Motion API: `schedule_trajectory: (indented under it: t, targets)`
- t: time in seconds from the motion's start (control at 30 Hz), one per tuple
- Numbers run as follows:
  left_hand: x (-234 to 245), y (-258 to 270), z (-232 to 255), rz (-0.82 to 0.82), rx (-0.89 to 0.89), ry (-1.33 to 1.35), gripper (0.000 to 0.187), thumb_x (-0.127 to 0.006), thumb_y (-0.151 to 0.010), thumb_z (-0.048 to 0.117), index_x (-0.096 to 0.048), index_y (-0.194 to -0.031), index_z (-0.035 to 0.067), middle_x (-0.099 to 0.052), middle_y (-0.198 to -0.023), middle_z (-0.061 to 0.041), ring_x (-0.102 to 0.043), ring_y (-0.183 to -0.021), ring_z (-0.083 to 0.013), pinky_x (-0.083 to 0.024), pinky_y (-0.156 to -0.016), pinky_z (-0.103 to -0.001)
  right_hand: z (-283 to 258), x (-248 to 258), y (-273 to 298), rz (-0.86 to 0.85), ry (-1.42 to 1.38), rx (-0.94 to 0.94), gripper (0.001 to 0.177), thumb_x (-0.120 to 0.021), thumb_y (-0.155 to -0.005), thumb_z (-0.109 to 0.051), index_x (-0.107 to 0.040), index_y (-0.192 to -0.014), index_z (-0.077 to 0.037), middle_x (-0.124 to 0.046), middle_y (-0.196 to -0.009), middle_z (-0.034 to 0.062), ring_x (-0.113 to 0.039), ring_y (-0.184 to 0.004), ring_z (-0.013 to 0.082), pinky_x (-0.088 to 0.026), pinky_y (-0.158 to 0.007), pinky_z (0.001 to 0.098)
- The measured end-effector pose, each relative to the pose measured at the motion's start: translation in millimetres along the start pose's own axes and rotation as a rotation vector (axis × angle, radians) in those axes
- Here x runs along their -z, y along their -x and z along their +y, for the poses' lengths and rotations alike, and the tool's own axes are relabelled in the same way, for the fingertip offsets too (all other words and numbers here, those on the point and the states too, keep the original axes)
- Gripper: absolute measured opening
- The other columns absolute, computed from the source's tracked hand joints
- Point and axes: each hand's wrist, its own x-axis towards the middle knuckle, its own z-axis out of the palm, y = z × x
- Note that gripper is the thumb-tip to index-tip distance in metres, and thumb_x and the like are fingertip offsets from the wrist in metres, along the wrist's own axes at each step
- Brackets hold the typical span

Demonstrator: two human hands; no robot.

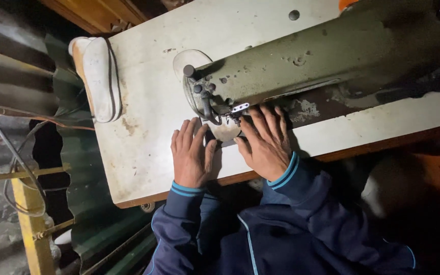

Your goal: Using an industrial sewing machine to stitch the edges of shoe insoles.

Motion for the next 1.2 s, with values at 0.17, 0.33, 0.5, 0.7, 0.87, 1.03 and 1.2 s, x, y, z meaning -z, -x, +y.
schedule_trajectory:
  t: [0.17, 0.33, 0.5, 0.7, 0.87, 1.03, 1.2]
  targets:
    - [-5, -34, -29, 0.022, -0.004, 0.008, 0.047, -0.058, -0.104, 0.034, -0.056, -0.143, 0.008, -0.054, -0.146, -0.021, -0.047, -0.139, -0.0428, -0.031, -0.115, -0.062, 0, -6, 0, 0.028, 0.023, 0.003, 0.036, -0.066, -0.095, -0.032, -0.069, -0.12, -0.007, -0.059, -0.132, 0.0204, -0.048, -0.133, 0.0415, -0.027, -0.116, 0.0631]
    - [-20, -63, -58, -0.054, -0.074, -0.064, 0.053, -0.054, -0.104, 0.036, -0.049, -0.152, 0.012, -0.041, -0.158, -0.021, -0.038, -0.146, -0.044, -0.026, -0.117, -0.063, -1, -6, -1, 0.05, 0.01, -0.005, 0.036, -0.066, -0.095, -0.032, -0.07, -0.119, -0.006, -0.059, -0.132, 0.021, -0.048, -0.133, 0.0422, -0.027, -0.116, 0.0632]
    - [-33, -81, -75, -0.102, -0.098, -0.203, 0.053, -0.051, -0.103, 0.037, -0.051, -0.152, 0.017, -0.031, -0.166, -0.014, -0.027, -0.154, -0.036, -0.02, -0.121, -0.057, 0, -3, -2, 0.046, 0.014, -0.01, 0.037, -0.066, -0.095, -0.033, -0.07, -0.121, -0.006, -0.061, -0.13, 0.0208, -0.05, -0.131, 0.0408, -0.027, -0.117, 0.061]
    - [-37, -87, -74, -0.054, -0.074, -0.215, 0.053, -0.043, -0.104, 0.038, -0.049, -0.153, 0.021, -0.033, -0.165, -0.013, -0.03, -0.153, -0.035, -0.021, -0.12, -0.057, 2, -8, 1, 0.04, 0.019, -0.013, 0.04, -0.068, -0.094, -0.035, -0.07, -0.12, -0.006, -0.062, -0.131, 0.0187, -0.05, -0.133, 0.0389, -0.028, -0.118, 0.0605]
    - [-44, -91, -78, -0.003, -0.069, -0.233, 0.05, -0.047, -0.102, 0.041, -0.053, -0.149, 0.024, -0.037, -0.163, -0.014, -0.036, -0.15, -0.0366, -0.026, -0.119, -0.058, -3, 3, -2, 0.024, 0.027, -0.01, 0.039, -0.065, -0.096, -0.036, -0.067, -0.121, -0.005, -0.06, -0.132, 0.0177, -0.048, -0.135, 0.0367, -0.03, -0.117, 0.0592]
    - [-45, -95, -72, 0.039, -0.025, -0.248, 0.05, -0.047, -0.103, 0.045, -0.051, -0.151, 0.03, -0.04, -0.161, -0.014, -0.037, -0.15, -0.0368, -0.028, -0.118, -0.06, -5, 5, -2, 0.066, 0.074, 0.034, 0.039, -0.067, -0.094, -0.036, -0.067, -0.12, -0.007, -0.061, -0.132, 0.0154, -0.05, -0.135, 0.0363, -0.033, -0.116, 0.0578]
    - [-56, -96, -75, -0.026, 0.033, -0.255, 0.055, -0.044, -0.104, 0.045, -0.041, -0.157, 0.034, -0.035, -0.164, -0.015, -0.03, -0.153, -0.0371, -0.021, -0.122, -0.06, -8, 7, -1, 0.06, 0.068, 0.001, 0.036, -0.068, -0.094, -0.036, -0.07, -0.118, -0.008, -0.062, -0.132, 0.0139, -0.051, -0.134, 0.0351, -0.035, -0.115, 0.0549]
